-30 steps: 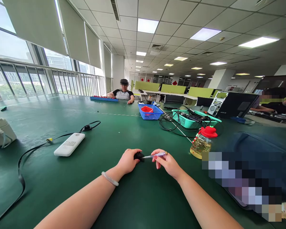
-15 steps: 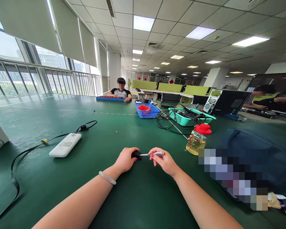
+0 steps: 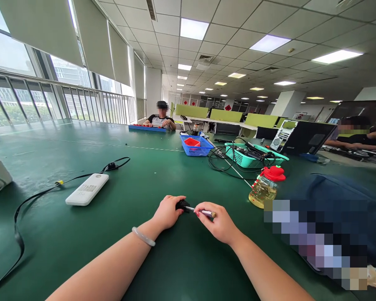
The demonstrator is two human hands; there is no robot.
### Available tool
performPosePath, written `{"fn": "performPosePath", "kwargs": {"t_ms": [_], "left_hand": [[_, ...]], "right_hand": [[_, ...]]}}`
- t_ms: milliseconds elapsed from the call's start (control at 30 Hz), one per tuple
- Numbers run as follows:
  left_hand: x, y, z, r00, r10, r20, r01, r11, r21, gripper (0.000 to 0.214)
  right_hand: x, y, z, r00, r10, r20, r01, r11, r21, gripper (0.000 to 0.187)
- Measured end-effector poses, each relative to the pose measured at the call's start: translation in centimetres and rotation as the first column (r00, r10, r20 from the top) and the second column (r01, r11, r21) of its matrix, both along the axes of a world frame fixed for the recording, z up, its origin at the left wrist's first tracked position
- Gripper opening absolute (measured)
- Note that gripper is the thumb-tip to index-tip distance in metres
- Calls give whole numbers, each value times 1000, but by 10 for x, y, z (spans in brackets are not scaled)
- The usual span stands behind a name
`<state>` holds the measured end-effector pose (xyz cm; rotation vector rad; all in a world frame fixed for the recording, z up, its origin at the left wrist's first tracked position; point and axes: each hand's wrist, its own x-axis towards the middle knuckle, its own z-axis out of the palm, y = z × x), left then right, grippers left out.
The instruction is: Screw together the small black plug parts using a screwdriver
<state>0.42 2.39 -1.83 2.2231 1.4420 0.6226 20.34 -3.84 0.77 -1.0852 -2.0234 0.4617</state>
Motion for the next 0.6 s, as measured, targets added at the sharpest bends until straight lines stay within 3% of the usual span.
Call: {"fn": "performPosePath", "kwargs": {"t_ms": [267,467,600], "left_hand": [[-1,1,-2,1000,-10,-3,10,1000,12,49],[-1,0,0,1000,-11,8,11,1000,11,50],[0,-2,3,1000,-2,11,2,1000,0,51]], "right_hand": [[-1,-1,5,997,-23,73,25,999,-22,14],[-15,-9,0,940,49,336,-68,997,45,9],[-22,-8,-7,934,122,335,-117,992,-35,10]]}}
